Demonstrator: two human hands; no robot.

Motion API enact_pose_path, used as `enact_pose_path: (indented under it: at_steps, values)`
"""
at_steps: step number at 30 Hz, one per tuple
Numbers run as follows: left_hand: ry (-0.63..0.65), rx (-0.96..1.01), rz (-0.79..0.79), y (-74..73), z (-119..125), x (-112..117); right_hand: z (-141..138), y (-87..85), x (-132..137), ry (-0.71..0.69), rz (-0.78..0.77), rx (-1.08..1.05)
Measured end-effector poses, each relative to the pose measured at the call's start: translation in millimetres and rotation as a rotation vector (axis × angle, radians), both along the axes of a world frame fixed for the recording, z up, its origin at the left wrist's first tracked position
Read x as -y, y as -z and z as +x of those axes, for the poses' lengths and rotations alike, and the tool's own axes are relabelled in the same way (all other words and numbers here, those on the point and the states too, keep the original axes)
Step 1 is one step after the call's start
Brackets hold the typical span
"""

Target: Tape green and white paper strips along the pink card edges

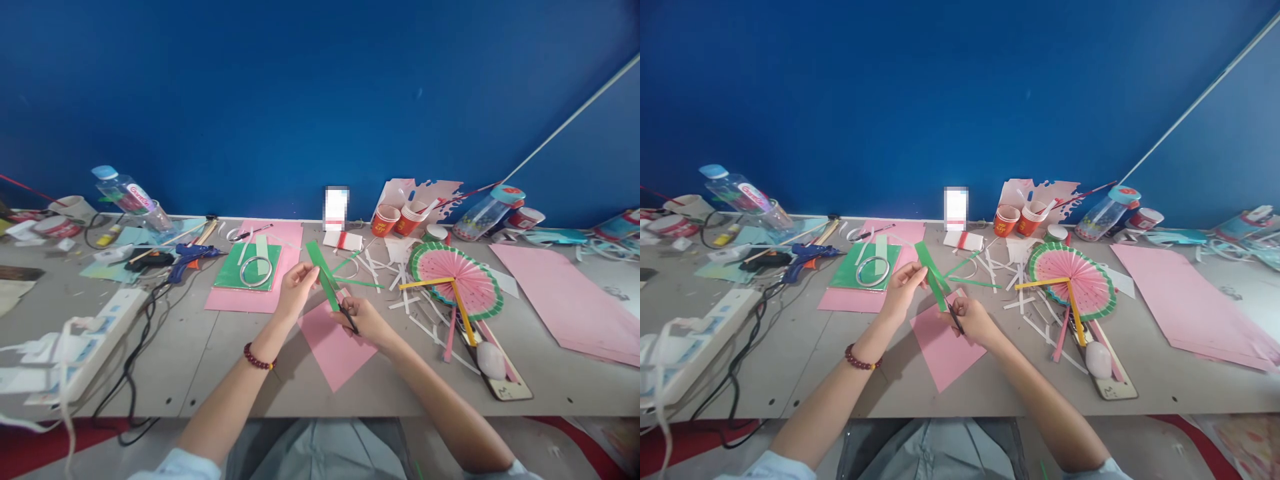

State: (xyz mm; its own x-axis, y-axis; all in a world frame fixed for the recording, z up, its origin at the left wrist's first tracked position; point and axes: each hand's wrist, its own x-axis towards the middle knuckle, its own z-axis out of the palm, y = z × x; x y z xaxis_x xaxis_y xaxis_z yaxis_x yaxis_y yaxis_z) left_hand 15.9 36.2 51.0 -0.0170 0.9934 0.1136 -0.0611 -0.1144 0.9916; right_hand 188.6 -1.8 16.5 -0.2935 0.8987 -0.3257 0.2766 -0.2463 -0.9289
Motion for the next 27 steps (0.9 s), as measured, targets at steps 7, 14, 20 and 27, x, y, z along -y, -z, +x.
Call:
enact_pose_path:
  at_steps: [7,14,20,27]
  values:
    - [-0.005,-0.039,0.021,0.8,-1.3,0.5,-0.9,-1.1,0.8,-0.001,-0.02,-0.002]
    - [0.019,-0.095,0.05,2.5,1.5,4.3,-1.0,1.3,-0.1,0.004,-0.011,-0.008]
    - [0.04,-0.117,0.047,4.4,4.9,4.9,-1.2,2.9,-1.9,0.018,0.012,-0.015]
    - [0.03,-0.12,0.037,4.4,4.8,5.0,-1.1,0.0,-1.4,0.005,0.007,-0.035]
